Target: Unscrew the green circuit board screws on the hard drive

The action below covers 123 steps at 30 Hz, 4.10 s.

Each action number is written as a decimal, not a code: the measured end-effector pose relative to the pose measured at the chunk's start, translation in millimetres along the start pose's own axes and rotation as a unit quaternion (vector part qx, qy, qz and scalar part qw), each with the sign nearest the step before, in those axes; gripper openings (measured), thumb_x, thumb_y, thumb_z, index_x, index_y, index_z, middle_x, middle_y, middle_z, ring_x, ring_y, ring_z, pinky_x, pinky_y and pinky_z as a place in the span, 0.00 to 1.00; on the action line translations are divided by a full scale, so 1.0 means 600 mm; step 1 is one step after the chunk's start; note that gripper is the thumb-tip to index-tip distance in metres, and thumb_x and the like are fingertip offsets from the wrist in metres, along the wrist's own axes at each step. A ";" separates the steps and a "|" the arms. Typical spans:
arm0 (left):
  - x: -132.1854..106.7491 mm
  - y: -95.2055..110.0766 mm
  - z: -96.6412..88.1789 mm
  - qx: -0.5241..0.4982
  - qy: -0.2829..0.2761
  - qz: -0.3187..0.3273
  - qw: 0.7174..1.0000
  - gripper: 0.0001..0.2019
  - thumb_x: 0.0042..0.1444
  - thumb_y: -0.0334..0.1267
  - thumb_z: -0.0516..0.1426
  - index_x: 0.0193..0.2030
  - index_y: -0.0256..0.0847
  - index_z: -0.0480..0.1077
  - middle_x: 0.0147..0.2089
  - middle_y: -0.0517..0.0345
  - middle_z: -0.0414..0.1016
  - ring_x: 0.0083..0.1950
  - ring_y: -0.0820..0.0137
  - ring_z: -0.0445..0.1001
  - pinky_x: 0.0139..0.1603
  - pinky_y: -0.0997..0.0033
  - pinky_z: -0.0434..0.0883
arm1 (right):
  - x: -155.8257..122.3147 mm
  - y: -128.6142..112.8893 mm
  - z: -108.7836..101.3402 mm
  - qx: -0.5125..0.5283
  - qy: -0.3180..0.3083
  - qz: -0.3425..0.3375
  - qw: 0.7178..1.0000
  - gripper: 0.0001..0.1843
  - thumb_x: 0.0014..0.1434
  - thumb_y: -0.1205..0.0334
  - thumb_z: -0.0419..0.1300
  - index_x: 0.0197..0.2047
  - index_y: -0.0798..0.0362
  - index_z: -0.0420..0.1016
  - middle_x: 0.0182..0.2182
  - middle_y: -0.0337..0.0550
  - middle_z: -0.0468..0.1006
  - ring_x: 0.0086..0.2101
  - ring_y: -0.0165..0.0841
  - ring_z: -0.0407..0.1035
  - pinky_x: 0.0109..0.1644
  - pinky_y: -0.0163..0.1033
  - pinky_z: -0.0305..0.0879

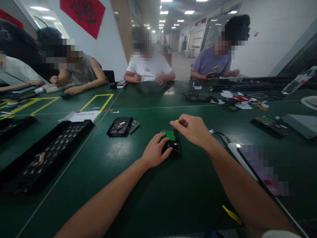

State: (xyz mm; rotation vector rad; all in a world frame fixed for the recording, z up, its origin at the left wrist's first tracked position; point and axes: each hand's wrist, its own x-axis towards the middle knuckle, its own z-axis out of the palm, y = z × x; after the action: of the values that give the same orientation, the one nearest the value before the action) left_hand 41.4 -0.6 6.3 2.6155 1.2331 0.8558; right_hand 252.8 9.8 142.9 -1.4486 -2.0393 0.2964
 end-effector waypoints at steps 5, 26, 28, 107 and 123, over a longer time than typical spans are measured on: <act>0.000 0.000 0.001 0.005 -0.001 -0.002 1.000 0.24 0.68 0.50 0.56 0.65 0.41 0.68 0.69 0.42 0.66 0.73 0.51 0.62 0.73 0.44 0.64 | 0.005 0.004 -0.004 -0.109 0.028 -0.064 0.992 0.25 0.72 0.45 0.53 0.30 0.52 0.74 0.28 0.43 0.78 0.30 0.34 0.67 0.36 0.41 0.54; 0.001 0.000 0.000 -0.004 0.004 0.002 1.000 0.23 0.67 0.49 0.57 0.65 0.42 0.68 0.69 0.42 0.66 0.73 0.51 0.62 0.72 0.41 0.65 | 0.006 0.009 0.005 -0.154 0.057 -0.075 0.984 0.24 0.72 0.45 0.54 0.38 0.53 0.83 0.36 0.49 0.82 0.39 0.39 0.73 0.44 0.42 0.61; 0.001 0.000 0.000 -0.002 0.002 0.001 1.000 0.24 0.67 0.50 0.57 0.65 0.42 0.68 0.69 0.42 0.66 0.73 0.50 0.62 0.72 0.41 0.65 | 0.004 0.012 0.006 -0.170 0.072 -0.063 0.981 0.26 0.72 0.42 0.54 0.36 0.53 0.83 0.35 0.50 0.81 0.37 0.40 0.73 0.42 0.42 0.60; 0.000 -0.001 0.001 -0.002 0.003 0.002 1.000 0.24 0.68 0.50 0.56 0.65 0.40 0.68 0.69 0.40 0.66 0.72 0.51 0.63 0.73 0.43 0.65 | 0.001 0.015 -0.011 0.176 -0.050 0.007 0.983 0.13 0.70 0.55 0.58 0.52 0.50 0.78 0.41 0.44 0.85 0.25 0.30 0.76 0.31 0.37 0.69; 0.000 -0.002 0.001 -0.003 0.004 0.006 1.000 0.24 0.68 0.50 0.56 0.65 0.41 0.68 0.69 0.41 0.66 0.73 0.51 0.63 0.72 0.42 0.65 | 0.004 0.017 -0.009 0.144 -0.032 0.007 0.989 0.14 0.69 0.52 0.59 0.49 0.49 0.82 0.47 0.46 0.82 0.31 0.32 0.77 0.37 0.39 0.73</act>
State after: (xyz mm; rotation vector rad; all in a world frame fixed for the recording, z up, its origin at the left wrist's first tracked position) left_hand 40.9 0.1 5.0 2.6199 1.2159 0.8709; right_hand 263.1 15.0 142.8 -1.2879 -1.9428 0.6246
